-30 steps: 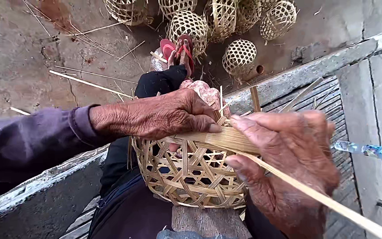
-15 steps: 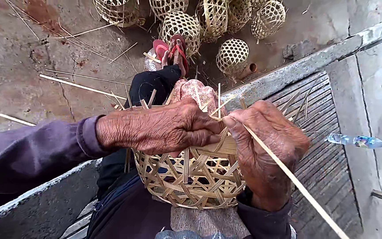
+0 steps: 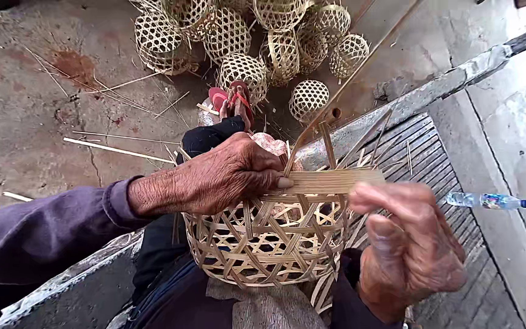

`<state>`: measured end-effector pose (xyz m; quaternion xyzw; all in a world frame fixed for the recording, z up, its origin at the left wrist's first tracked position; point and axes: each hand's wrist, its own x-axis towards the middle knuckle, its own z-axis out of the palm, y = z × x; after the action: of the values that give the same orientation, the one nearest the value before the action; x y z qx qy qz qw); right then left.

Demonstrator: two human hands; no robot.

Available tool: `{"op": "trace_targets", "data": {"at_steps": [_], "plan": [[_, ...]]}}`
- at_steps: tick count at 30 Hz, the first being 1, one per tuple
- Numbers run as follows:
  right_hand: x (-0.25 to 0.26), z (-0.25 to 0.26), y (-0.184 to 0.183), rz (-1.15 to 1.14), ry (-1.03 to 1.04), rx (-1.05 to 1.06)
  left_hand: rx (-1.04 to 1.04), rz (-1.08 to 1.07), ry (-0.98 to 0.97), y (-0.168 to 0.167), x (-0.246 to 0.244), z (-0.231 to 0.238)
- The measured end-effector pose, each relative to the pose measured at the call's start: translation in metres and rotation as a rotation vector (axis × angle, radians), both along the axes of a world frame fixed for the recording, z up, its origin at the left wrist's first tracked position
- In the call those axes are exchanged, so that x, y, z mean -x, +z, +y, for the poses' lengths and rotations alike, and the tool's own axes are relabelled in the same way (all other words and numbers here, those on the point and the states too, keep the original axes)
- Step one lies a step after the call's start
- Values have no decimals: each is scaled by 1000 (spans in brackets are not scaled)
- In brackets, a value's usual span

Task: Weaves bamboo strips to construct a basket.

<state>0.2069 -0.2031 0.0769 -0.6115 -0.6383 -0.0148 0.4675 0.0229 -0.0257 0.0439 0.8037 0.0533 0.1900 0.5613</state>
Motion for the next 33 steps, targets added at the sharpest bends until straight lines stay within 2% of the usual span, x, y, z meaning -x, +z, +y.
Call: {"op": "trace_targets", "data": {"at_steps": [3,8,10,12,14,18,20,24,29,33], "plan": [[-20,-20,-23,241,-124,-21,-50,-120,91,6,-2,-1],[-24,-19,-26,675,-152,113,-234,-197,125,-2,-14,-10],[-24,-24,-29,542,-218,125,-224,-164,125,-3,-17,-14],[-20,-26,-26,240,-264,57,-231,-119,91,-1,-19,-13],[-9,-24,-8,32,-242,23,-248,-112,43,1,-23,-15],[15,-1,27,-205,-132,168,-306,-111,-44,8,-32,-29],[21,4,27,-159,-68,161,-331,-104,-89,9,-32,-32],[13,6,18,124,76,100,-292,-111,-181,9,-26,-22],[8,17,10,279,147,48,-381,-100,-161,4,-26,-14],[10,28,-7,318,200,37,-470,-70,-65,-10,-27,-15]]}}
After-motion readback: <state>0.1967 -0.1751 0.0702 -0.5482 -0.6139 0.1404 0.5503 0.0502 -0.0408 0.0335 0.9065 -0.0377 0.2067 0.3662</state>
